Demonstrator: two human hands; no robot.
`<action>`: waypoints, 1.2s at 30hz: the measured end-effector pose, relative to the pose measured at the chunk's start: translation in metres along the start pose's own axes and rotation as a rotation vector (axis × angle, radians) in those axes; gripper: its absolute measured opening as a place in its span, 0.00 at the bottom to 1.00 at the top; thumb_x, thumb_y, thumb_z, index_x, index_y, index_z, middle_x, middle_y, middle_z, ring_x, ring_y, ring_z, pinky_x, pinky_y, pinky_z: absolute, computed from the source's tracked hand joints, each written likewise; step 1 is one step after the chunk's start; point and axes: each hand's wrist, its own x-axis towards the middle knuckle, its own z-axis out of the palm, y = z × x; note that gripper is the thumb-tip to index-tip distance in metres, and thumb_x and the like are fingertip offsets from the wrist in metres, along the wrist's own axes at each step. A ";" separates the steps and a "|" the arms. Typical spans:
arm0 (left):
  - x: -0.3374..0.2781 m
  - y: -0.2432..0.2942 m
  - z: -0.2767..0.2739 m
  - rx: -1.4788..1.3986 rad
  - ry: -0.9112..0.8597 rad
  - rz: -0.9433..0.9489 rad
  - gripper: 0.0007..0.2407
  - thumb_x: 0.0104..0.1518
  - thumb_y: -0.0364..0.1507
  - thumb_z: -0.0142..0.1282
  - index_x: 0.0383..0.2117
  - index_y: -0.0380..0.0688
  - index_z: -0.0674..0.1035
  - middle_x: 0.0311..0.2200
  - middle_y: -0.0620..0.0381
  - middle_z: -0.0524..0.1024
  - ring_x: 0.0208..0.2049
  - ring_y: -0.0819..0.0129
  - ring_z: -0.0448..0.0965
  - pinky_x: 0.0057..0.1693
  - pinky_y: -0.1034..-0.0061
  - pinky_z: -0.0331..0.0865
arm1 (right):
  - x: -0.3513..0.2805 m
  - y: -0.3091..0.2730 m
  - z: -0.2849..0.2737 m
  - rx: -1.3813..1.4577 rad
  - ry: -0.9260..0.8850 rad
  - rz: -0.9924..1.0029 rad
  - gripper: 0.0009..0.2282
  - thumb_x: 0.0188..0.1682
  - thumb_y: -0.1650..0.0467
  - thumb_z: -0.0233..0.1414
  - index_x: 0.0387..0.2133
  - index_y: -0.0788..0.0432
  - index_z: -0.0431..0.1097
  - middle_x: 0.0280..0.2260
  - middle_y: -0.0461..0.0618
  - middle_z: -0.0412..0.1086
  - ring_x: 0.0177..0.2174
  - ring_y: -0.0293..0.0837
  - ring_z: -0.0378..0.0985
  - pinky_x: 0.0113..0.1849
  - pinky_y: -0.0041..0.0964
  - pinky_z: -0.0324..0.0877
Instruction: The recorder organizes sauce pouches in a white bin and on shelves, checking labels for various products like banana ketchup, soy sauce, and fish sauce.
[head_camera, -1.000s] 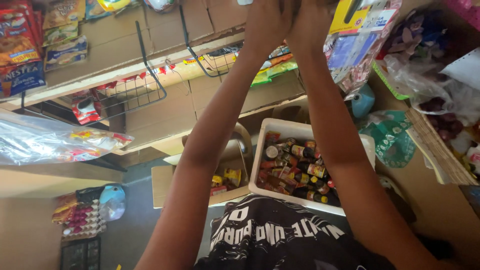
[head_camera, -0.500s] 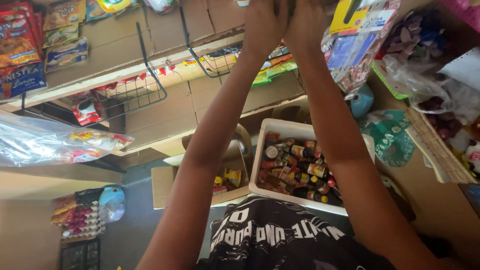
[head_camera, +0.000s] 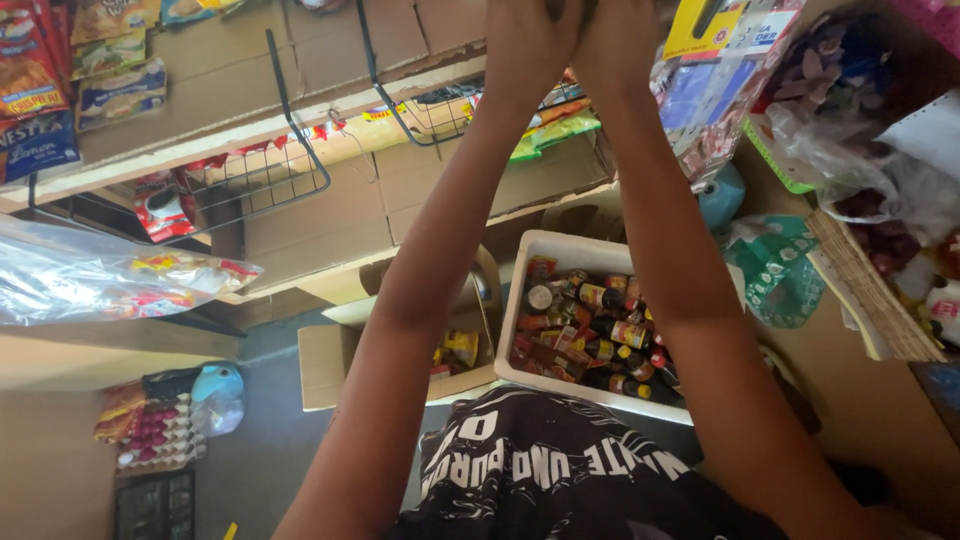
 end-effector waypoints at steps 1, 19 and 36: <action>0.000 0.000 -0.001 -0.031 -0.087 -0.124 0.10 0.55 0.32 0.63 0.25 0.37 0.79 0.20 0.47 0.79 0.22 0.51 0.80 0.34 0.60 0.72 | 0.000 -0.001 0.000 -0.007 -0.001 0.000 0.10 0.47 0.66 0.64 0.29 0.63 0.75 0.26 0.63 0.75 0.28 0.65 0.78 0.30 0.56 0.73; 0.010 0.002 -0.023 0.046 0.046 -0.006 0.17 0.52 0.35 0.70 0.39 0.40 0.76 0.33 0.48 0.81 0.36 0.48 0.82 0.43 0.59 0.75 | 0.006 -0.033 -0.028 0.227 -0.020 0.047 0.07 0.55 0.73 0.62 0.41 0.61 0.72 0.34 0.54 0.76 0.32 0.56 0.80 0.35 0.49 0.73; 0.008 0.008 -0.028 0.104 0.061 -0.015 0.19 0.53 0.35 0.72 0.44 0.40 0.75 0.38 0.47 0.79 0.38 0.47 0.81 0.44 0.60 0.76 | 0.002 -0.035 -0.025 0.178 0.052 0.034 0.07 0.55 0.73 0.62 0.38 0.60 0.71 0.34 0.50 0.72 0.28 0.51 0.75 0.33 0.47 0.68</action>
